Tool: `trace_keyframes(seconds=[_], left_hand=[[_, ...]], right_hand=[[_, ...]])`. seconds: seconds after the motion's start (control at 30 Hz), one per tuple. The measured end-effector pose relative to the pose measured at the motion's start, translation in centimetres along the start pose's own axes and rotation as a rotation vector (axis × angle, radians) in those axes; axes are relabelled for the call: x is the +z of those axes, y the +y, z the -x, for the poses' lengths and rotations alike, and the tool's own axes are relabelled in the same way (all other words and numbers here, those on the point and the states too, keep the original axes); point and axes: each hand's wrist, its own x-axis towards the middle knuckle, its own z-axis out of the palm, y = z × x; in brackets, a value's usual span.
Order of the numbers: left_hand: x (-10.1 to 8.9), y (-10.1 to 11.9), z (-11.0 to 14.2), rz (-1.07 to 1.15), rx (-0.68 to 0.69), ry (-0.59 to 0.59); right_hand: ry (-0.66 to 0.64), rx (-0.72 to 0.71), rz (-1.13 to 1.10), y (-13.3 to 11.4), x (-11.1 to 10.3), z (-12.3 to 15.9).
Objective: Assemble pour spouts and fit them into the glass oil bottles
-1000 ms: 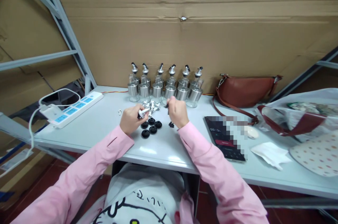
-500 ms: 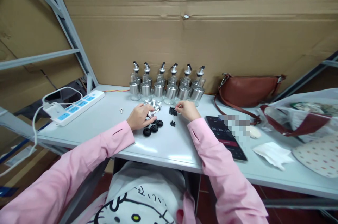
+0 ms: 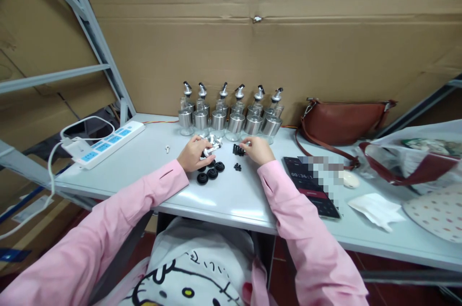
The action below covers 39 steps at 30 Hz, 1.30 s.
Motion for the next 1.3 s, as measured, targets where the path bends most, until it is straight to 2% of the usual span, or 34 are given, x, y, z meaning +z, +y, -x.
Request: trace_keyframes(seconds=[0.1,0.2,0.27,0.37,0.63,0.83,0.93,1.07,1.2,1.3], left_hand=[[0.1,0.2,0.2,0.014,-0.038,-0.016],[0.2,0.2,0.3,0.024,-0.052,-0.025],[0.3,0.2,0.3,0.030,-0.052,-0.024],[0.5,0.1,0.4,0.036,-0.052,-0.031],[0.7,0.0,0.5,0.013,-0.034,0.015],[0.3,0.0,0.0,-0.103,0.121,0.097],[0.0,-0.2,-0.1,-0.146,0.103,0.176],[0.0,-0.3,0.0,-0.112,0.032,0.181],[0.2,-0.4,0.2,-0.029,-0.009,0.159],[0.3,-0.4,0.2,0.017,-0.054,0.127]], right_hand=[[0.066,-0.143,-0.157,-1.8,-0.2,0.9],[-0.027,-0.330,-0.489,-4.4,0.0,2.3],[-0.062,-0.408,-0.550,-5.8,0.2,3.2],[-0.038,-0.447,-0.538,-6.8,0.3,3.8],[-0.109,-0.427,-0.588,-6.3,0.8,3.4],[-0.225,-0.234,-0.829,-6.0,0.5,3.2],[-0.328,-0.185,-0.745,-4.7,-0.8,2.6],[-0.406,-0.134,-0.618,-2.3,-2.1,1.6],[-0.548,-0.033,-0.475,-0.5,-1.6,1.0],[-0.588,-0.012,-0.398,0.2,-0.9,0.9]])
